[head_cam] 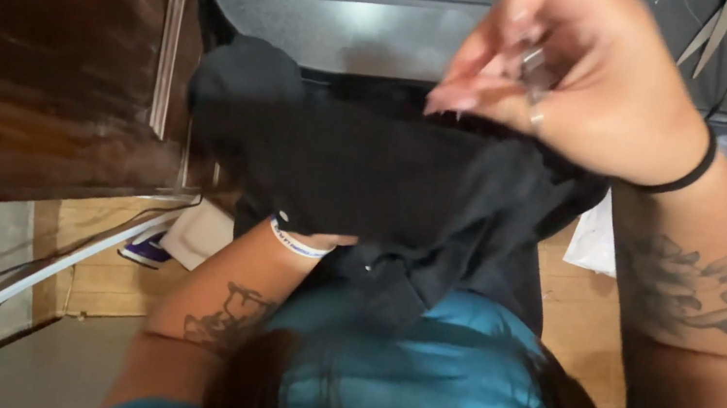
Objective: A person is inspecting a black garment and using small scissors to trim loose threads at an alteration workstation.
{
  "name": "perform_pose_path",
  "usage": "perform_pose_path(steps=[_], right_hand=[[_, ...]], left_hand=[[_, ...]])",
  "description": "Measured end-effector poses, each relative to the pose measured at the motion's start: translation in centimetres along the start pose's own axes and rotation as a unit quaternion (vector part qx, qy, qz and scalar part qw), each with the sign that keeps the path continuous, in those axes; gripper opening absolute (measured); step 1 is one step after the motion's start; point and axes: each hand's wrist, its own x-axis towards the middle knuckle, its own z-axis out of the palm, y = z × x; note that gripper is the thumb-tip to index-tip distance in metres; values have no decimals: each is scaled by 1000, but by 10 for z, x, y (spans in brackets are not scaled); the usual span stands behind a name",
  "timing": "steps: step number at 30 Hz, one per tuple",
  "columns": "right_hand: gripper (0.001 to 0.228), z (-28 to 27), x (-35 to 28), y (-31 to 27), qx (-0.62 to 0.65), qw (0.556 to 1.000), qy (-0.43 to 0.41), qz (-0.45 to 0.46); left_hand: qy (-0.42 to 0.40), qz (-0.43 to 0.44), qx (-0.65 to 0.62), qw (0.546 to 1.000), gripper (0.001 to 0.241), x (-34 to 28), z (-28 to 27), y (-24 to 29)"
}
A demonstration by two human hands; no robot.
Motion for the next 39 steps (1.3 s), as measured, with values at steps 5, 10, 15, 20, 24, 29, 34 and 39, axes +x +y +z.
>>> perform_pose_path(steps=[5, 10, 15, 20, 24, 29, 34, 39], right_hand=[[50, -26, -29, -10, -22, 991, -62, -119], [62, 13, -68, -1, -248, 952, 153, -96], [61, 67, -73, 10, -211, 922, 300, -123], [63, 90, -69, 20, -194, 881, 401, -157], [61, 94, -70, 27, -117, 879, 446, -122], [49, 99, -84, 33, -172, 870, 431, -166], [48, 88, -105, 78, -362, 798, 353, -329], [44, 101, -114, 78, -212, 917, 299, -161]], left_hand=[[8, 6, -3, 1000, 12, 19, 0, -11], [2, -2, -12, 1000, 12, 21, 0, -12], [4, -1, -15, 1000, 12, 32, -9, -20], [-9, -6, -21, 1000, 12, 33, -15, -19], [-14, 3, -16, 1000, 12, 51, -27, -27], [-31, -17, -34, 999, 12, 35, -17, -18], [-37, -24, -39, 998, 12, 34, -18, -18], [-47, -36, -46, 997, 13, 27, -19, -16]])
